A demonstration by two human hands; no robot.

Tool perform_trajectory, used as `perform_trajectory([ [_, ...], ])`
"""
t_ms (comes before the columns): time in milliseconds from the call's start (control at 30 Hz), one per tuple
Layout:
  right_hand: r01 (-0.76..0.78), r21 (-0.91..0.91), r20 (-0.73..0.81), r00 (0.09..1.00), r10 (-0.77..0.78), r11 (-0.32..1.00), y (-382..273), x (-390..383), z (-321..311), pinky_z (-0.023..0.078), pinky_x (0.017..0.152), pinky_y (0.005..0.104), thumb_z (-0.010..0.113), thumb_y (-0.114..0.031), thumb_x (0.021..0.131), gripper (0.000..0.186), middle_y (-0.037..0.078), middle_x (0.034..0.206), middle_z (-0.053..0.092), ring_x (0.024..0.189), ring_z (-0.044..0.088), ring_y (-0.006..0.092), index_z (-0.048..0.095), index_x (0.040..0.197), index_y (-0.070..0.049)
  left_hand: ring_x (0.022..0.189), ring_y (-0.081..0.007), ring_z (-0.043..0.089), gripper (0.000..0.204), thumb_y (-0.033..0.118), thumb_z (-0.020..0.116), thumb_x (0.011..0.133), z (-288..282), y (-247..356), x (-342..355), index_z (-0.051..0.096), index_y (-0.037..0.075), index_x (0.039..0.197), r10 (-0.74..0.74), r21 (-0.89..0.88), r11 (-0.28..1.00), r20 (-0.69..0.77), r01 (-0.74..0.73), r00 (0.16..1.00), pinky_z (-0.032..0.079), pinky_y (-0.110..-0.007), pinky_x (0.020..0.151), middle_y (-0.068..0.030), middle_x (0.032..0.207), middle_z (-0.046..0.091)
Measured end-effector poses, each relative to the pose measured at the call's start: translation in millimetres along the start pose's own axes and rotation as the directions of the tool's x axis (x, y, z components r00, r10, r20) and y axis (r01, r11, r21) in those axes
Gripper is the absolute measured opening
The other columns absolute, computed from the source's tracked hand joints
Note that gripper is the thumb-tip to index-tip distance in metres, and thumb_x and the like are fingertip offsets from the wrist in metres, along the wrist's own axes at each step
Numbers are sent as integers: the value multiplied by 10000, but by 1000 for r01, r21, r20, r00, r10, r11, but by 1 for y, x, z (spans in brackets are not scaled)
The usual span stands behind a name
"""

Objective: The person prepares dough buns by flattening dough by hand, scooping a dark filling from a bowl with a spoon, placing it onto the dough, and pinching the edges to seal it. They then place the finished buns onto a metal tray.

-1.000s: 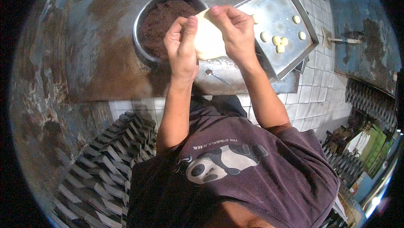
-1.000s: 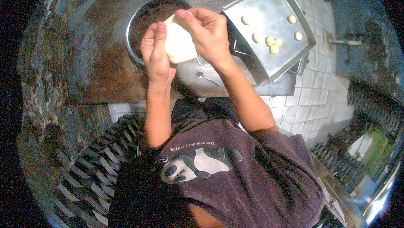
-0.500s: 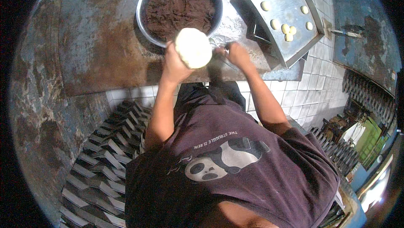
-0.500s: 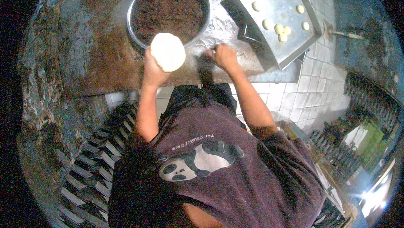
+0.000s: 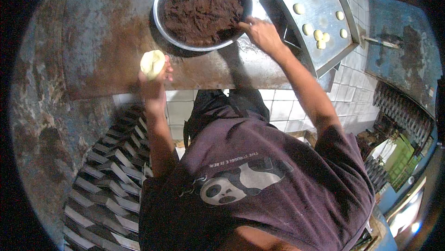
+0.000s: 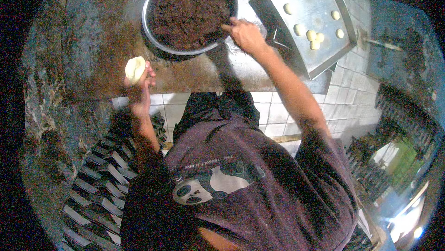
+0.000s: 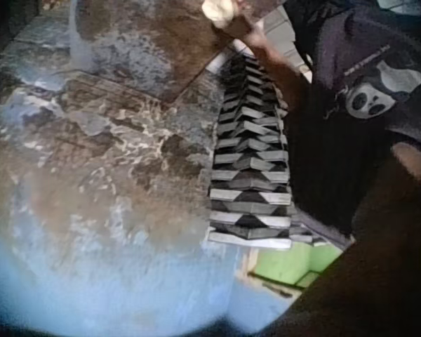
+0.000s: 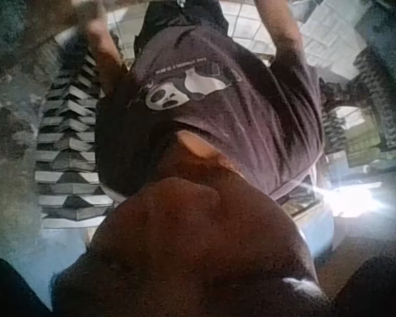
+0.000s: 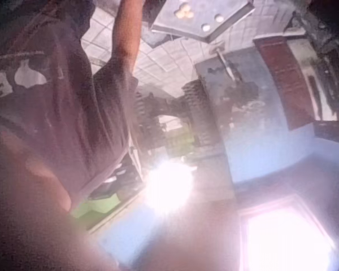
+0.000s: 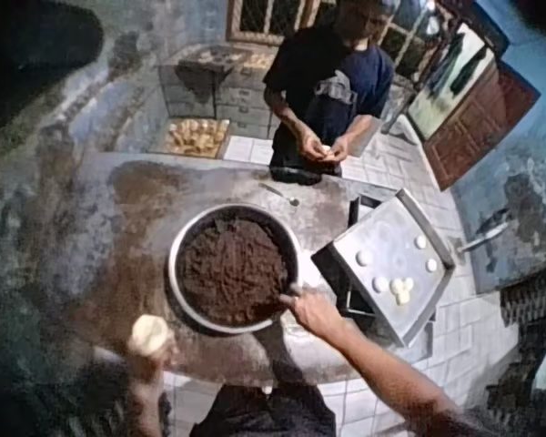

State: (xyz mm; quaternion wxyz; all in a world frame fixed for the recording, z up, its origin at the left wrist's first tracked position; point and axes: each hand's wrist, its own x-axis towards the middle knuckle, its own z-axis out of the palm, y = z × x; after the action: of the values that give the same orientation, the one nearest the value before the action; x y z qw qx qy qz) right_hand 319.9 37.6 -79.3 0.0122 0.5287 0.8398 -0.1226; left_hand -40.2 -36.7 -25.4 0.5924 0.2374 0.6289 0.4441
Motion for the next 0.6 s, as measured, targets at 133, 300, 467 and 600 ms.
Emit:
perform_trajectory([
  [133,279,-180,70,960,-270,943,24,33,17,616,766,440,555,-203,956,216,154,1272,644,962,724,335,750,927,-112,762,-105,633,275,56,778,892,19,4,-10,657,63,1139,-23,-123,992,84,33,996,469,-255,585,-31,1003,714],
  [300,351,-134,433,862,-264,927,5,61,0,602,745,459,561,-169,951,209,208,1016,740,913,747,311,743,929,-70,821,-103,669,297,52,817,866,22,6,-16,678,53,1128,28,-64,998,98,-22,995,495,-253,623,-40,984,736],
  [467,238,182,577,760,-299,954,22,91,-8,562,869,433,597,-121,957,225,222,1017,750,993,726,287,747,1104,-40,924,-114,716,354,72,839,854,25,13,-19,683,36,1170,124,208,966,151,-154,981,556,-256,716,-69,1055,772],
  [600,190,806,200,805,-558,561,-26,69,-58,548,896,395,638,-167,991,224,159,1048,735,990,704,294,744,1161,-67,903,-132,717,365,101,883,810,13,-2,-7,711,25,1123,253,444,838,199,-317,947,564,-298,823,-60,1059,779],
])
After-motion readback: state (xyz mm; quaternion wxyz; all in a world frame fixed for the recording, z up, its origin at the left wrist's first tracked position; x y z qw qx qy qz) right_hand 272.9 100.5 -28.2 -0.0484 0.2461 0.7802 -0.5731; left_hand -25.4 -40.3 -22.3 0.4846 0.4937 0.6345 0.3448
